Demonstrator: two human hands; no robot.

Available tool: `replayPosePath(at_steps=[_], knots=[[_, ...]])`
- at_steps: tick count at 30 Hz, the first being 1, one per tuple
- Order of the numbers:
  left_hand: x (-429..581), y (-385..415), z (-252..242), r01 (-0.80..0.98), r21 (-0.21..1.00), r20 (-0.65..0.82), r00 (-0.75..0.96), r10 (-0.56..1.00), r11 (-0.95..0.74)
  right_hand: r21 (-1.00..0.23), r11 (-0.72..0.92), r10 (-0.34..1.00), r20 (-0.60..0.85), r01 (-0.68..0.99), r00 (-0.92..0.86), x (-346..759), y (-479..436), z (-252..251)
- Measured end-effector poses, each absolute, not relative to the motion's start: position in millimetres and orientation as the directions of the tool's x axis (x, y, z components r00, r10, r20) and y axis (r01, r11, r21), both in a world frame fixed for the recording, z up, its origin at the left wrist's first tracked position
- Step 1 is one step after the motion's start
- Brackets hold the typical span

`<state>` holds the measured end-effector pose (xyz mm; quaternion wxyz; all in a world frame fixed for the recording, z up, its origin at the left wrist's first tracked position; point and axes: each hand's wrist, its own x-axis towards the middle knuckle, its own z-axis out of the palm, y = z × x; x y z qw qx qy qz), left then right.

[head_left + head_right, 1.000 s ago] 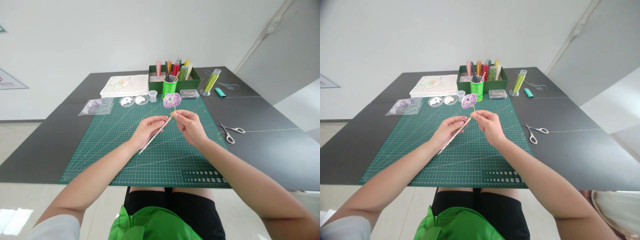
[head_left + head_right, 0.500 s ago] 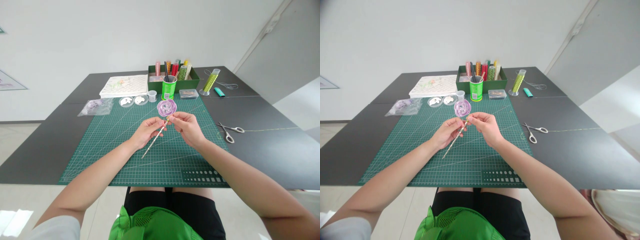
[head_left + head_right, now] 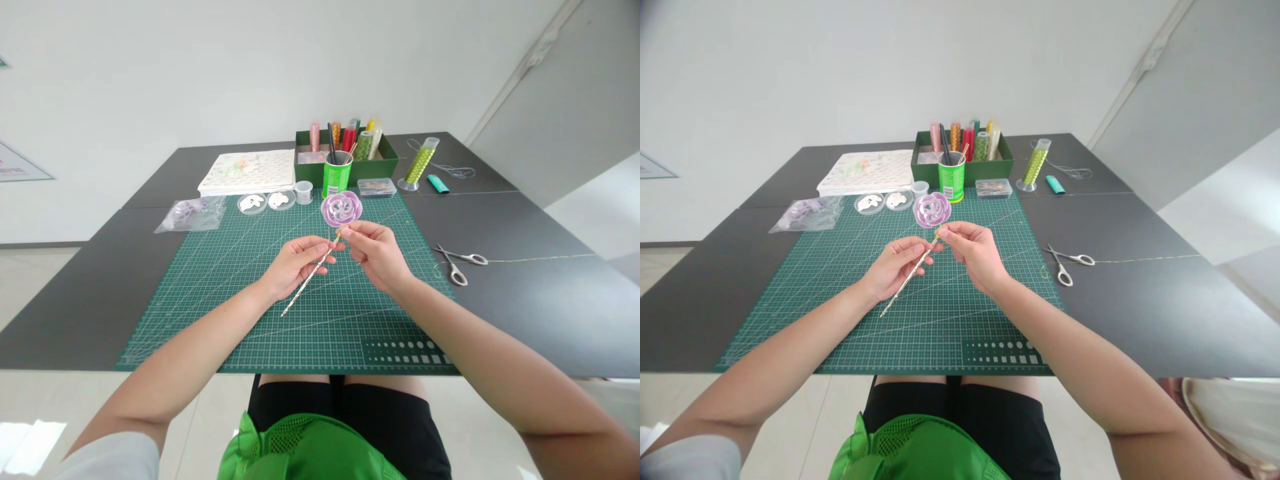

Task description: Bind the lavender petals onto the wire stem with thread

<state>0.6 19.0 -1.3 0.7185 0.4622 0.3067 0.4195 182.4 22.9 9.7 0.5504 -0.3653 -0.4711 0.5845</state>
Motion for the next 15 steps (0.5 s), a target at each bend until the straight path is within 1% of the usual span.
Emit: replayPosePath(at_steps=[6, 11, 15], knots=[[-1.3, 21.2, 0.4, -0.269, 0.933, -0.094, 0.458, 0.884, 0.238, -0.962, 0.058, 0.984, 0.101, -0.267, -0.150, 182.4, 21.0, 9.4], [-2.9, 20.9, 4.9, -0.255, 0.946, -0.059, 0.475, 0.878, 0.201, -0.967, 0.101, 0.978, 0.139, -0.232, -0.153, 182.3, 20.4, 9.9], [-2.7, 20.4, 4.8, -0.244, 0.956, -0.036, 0.458, 0.888, 0.165, -0.967, 0.128, 0.975, 0.163, -0.222, -0.148, 182.7, 21.4, 9.6]])
